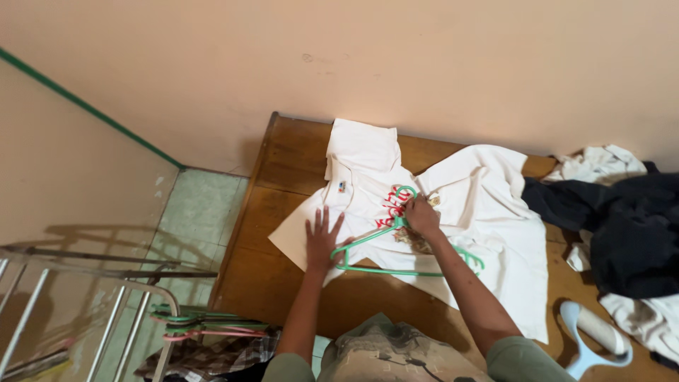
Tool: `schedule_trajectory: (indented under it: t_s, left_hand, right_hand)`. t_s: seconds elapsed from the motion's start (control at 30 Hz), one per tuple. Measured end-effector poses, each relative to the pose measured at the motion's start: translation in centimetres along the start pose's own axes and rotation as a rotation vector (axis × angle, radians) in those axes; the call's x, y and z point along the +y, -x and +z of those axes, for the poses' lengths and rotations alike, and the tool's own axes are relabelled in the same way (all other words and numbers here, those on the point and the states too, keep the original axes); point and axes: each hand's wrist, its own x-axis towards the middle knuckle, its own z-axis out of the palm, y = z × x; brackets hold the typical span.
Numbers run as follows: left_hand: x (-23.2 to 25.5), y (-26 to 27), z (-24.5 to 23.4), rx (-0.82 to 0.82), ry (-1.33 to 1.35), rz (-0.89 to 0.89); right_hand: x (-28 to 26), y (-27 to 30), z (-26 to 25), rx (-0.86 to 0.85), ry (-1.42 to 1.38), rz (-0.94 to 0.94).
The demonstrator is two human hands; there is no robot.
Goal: The person irons a white t-shirt and a dark camouflage-patterned shirt on a wooden table using a handheld iron. The person places the white t-shirt on a hanger and hangs it on a drying rack, then proceeds to iron the dark shirt.
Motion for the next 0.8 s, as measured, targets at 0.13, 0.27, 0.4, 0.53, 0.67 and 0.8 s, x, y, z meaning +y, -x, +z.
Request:
schedule_trajectory:
  t_s: [0.13, 0.27, 0.4, 0.53, 0.67, 0.8]
  left_hand:
    - [-1.1, -0.9, -1.4, -0.057, 0.001, 0.025]
    - [1.2, -0.9, -2.3, -0.017, -0.052, -0.105]
    - [6.5, -1.6, -2.4, -0.197, -0.076, -0.192]
    - [11.4, -2.1, -1.9, -0.171, 0.121, -0.243]
    - [12.5, -1.5, -1.5, -0.222, 0.231, -0.301]
    - [11.7, -1.3, -0.7, -0.222, 0.186, -0.251]
  right_hand:
    - [0.5, 2.1, 0.2, 0.0, -0.087, 0.09]
    - [0.8, 1.6, -1.7, 0.073, -0.107, 0.083]
    - [1.9, -1.2, -5.5, 0.175, -0.118, -0.037]
    - [4.2, -3.9, -8.3, 0.182, 0.065, -0.054]
    - [7.2, -4.1, -9.1, 0.07, 0.093, -0.084]
    - [8.8, -2.9, -8.0, 0.048, 0.171, -0.155]
